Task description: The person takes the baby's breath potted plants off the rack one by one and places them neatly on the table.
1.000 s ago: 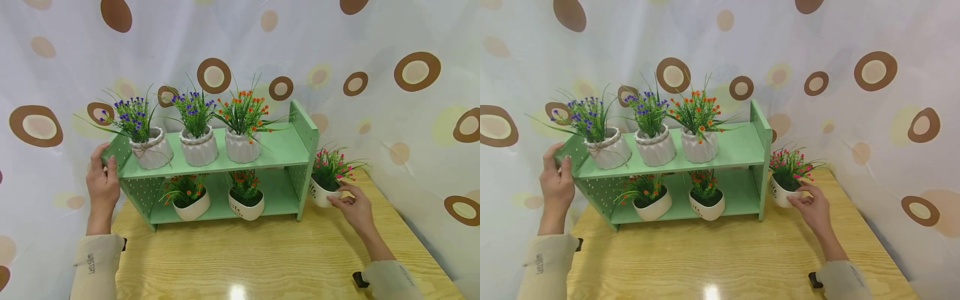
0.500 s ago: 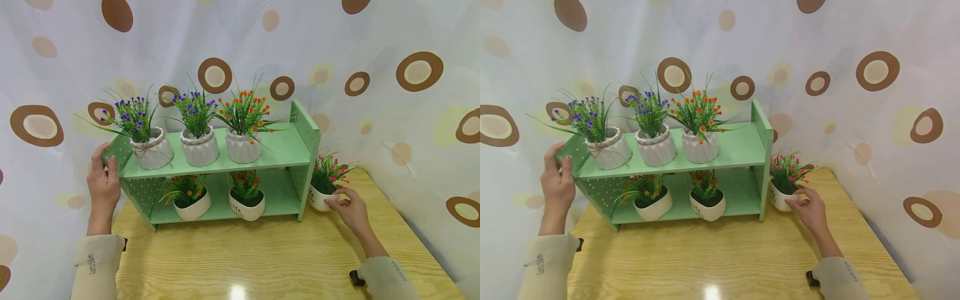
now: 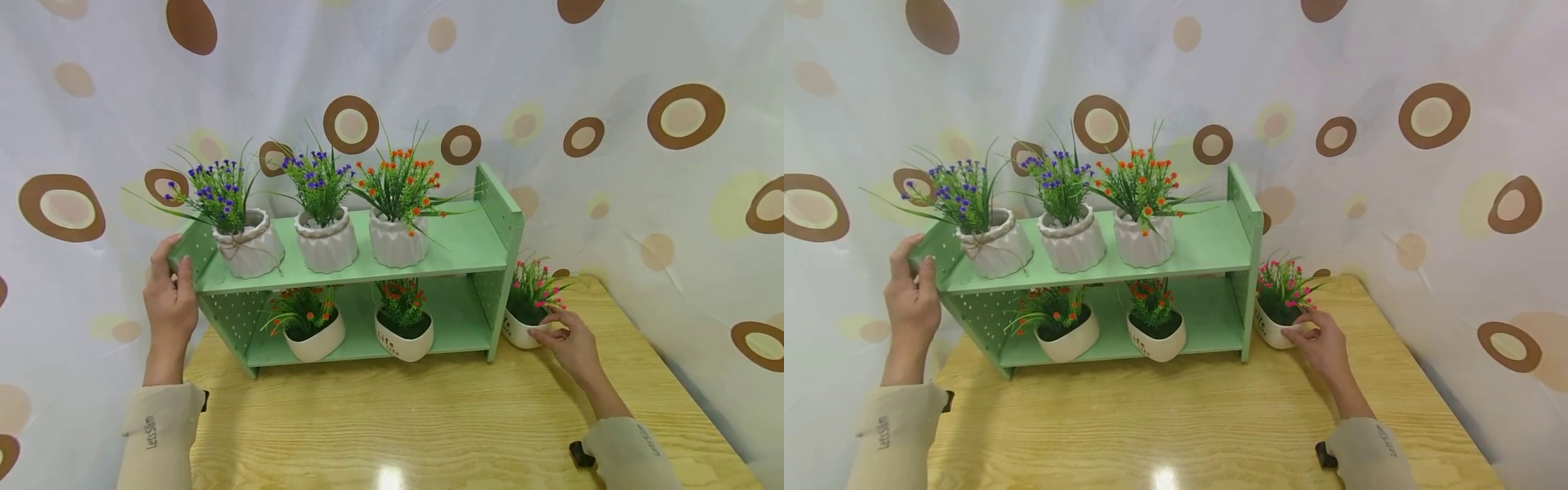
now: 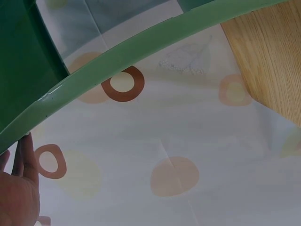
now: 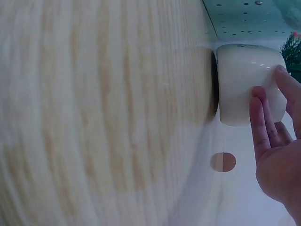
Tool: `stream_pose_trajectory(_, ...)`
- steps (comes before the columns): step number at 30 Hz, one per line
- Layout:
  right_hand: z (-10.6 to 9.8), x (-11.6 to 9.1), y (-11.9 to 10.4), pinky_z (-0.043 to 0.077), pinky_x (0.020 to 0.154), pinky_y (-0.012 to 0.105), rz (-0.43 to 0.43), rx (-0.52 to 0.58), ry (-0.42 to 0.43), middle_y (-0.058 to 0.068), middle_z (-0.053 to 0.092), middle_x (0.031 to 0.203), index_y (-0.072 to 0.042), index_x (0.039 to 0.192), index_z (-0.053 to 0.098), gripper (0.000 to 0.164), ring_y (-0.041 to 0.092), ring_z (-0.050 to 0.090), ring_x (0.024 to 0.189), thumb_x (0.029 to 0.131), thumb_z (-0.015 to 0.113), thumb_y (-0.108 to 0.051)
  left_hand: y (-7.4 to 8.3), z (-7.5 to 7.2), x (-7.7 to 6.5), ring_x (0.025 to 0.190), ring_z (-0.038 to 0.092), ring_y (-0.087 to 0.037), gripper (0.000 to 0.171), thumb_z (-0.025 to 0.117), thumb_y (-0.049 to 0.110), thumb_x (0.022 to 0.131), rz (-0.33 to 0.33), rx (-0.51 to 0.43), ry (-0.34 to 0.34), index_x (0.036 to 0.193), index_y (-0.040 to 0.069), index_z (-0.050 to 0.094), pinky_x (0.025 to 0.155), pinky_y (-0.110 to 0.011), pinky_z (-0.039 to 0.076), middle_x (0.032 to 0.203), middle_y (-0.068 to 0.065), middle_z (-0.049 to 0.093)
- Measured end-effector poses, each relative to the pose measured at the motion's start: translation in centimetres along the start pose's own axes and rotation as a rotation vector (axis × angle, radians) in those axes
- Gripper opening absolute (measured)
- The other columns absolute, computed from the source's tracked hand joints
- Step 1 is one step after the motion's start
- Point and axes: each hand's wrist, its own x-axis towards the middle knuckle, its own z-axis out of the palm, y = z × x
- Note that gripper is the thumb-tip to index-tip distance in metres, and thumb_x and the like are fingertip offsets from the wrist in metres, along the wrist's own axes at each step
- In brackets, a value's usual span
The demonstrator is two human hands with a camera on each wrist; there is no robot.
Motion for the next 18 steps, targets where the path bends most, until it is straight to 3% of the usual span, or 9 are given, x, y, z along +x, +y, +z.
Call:
stream_pose_trajectory(9, -0.04, 0.18, 0.68, 0.052, 0.067, 0.026, 0.042, 0.003, -0.026, 0.025, 0.026, 0.167, -0.001, 0.12, 0.061, 0.044, 0.008, 0.07, 0.086, 0.099, 0.07, -0.039, 0.05, -0.04, -0.11, 0.102, 0.046, 0.011, 0.04, 0.045, 0.027, 0.112, 0.003, -0.002, 0.003, 0.152, 0.022, 0.049, 0.082, -0.007, 0.039, 0.134, -0.026, 0.058)
stream_pose_trajectory(18, -0.01, 0.18, 0.88, 0.053, 0.069, 0.027, 0.027, 0.029, -0.029, 0.025, 0.023, 0.168, -0.001, 0.126, 0.06, 0.046, 0.008, 0.071, 0.086, 0.1, 0.07, -0.038, 0.21, -0.1, -0.11, 0.098, 0.047, 0.009, 0.04, 0.044, 0.027, 0.112, 0.004, 0.0, -0.002, 0.152, 0.022, 0.048, 0.081, -0.009, 0.038, 0.13, -0.026, 0.058)
